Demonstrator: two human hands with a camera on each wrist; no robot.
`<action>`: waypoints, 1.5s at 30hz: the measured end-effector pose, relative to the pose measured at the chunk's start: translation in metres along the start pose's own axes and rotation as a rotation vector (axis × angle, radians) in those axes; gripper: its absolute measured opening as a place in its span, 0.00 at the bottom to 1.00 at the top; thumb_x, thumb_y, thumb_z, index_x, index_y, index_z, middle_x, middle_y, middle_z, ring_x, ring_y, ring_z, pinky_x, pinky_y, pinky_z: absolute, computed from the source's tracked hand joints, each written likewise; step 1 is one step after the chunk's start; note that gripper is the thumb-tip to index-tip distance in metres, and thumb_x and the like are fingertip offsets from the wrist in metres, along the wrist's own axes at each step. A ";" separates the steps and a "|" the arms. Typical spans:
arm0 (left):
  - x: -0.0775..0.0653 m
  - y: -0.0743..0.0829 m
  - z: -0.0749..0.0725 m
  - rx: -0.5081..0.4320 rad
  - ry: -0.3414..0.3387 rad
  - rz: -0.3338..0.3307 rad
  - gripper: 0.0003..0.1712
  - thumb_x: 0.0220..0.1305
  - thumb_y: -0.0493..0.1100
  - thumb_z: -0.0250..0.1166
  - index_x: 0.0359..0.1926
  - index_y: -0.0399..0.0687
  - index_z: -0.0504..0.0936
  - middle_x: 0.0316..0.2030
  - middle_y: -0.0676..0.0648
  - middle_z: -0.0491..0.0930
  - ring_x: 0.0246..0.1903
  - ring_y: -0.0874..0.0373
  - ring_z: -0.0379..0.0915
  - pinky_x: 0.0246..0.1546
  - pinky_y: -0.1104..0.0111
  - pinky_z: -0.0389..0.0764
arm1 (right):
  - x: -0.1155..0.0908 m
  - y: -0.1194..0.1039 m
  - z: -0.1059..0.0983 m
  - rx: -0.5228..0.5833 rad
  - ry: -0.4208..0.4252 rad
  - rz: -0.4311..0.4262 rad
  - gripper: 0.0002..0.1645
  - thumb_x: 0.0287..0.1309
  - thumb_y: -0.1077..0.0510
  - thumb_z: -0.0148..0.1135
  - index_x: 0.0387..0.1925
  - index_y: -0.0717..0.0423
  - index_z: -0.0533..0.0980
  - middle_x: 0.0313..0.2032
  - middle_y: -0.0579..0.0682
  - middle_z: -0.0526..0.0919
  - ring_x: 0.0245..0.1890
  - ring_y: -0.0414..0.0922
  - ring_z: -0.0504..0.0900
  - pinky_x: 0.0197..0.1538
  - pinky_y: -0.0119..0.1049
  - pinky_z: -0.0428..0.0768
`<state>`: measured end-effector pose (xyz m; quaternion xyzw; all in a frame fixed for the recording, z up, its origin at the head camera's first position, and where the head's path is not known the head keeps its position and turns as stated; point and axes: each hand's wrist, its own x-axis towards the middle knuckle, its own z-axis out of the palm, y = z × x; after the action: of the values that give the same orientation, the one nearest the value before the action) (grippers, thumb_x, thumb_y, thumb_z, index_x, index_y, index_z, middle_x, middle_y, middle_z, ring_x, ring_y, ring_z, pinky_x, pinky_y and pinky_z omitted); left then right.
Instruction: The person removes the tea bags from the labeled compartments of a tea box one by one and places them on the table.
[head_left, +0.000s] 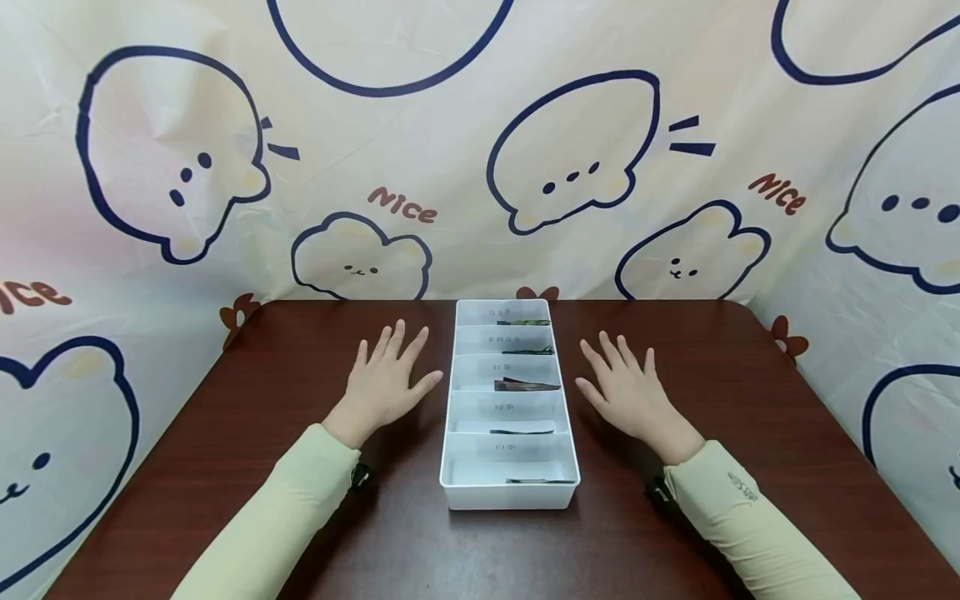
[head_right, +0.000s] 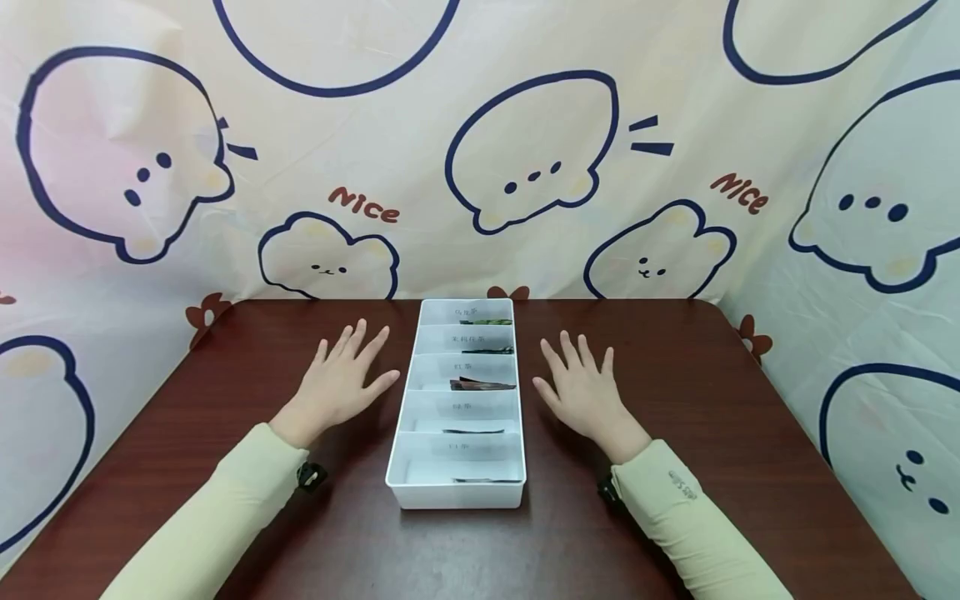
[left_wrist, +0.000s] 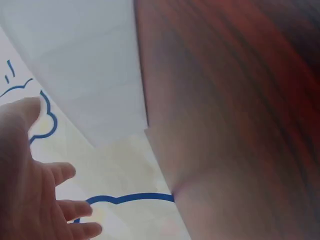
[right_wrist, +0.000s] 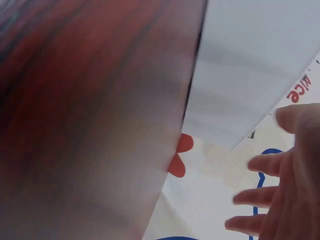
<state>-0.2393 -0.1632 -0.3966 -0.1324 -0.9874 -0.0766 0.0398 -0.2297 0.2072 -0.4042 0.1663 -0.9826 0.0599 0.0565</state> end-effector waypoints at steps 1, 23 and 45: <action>0.000 0.000 -0.002 -0.001 0.001 0.009 0.44 0.67 0.68 0.49 0.76 0.54 0.51 0.75 0.37 0.45 0.74 0.39 0.42 0.72 0.38 0.43 | 0.000 0.000 -0.001 0.005 -0.007 -0.003 0.36 0.70 0.40 0.46 0.73 0.51 0.58 0.72 0.63 0.56 0.71 0.65 0.53 0.66 0.76 0.48; -0.004 0.011 -0.020 -0.094 -0.147 0.009 0.21 0.65 0.52 0.62 0.53 0.44 0.80 0.47 0.44 0.83 0.43 0.51 0.79 0.43 0.55 0.84 | 0.000 -0.002 -0.016 0.135 -0.136 -0.032 0.20 0.67 0.50 0.55 0.55 0.54 0.77 0.37 0.47 0.84 0.33 0.41 0.79 0.37 0.43 0.82; -0.012 0.033 -0.028 -0.985 -0.307 -0.157 0.22 0.63 0.34 0.64 0.58 0.37 0.73 0.48 0.36 0.76 0.40 0.50 0.82 0.37 0.57 0.87 | -0.001 -0.001 -0.014 0.156 -0.139 -0.025 0.19 0.67 0.51 0.55 0.55 0.53 0.77 0.35 0.46 0.83 0.29 0.39 0.76 0.33 0.38 0.81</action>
<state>-0.2176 -0.1393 -0.3656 -0.0706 -0.8357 -0.5146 -0.1783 -0.2270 0.2088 -0.3909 0.1862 -0.9744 0.1237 -0.0244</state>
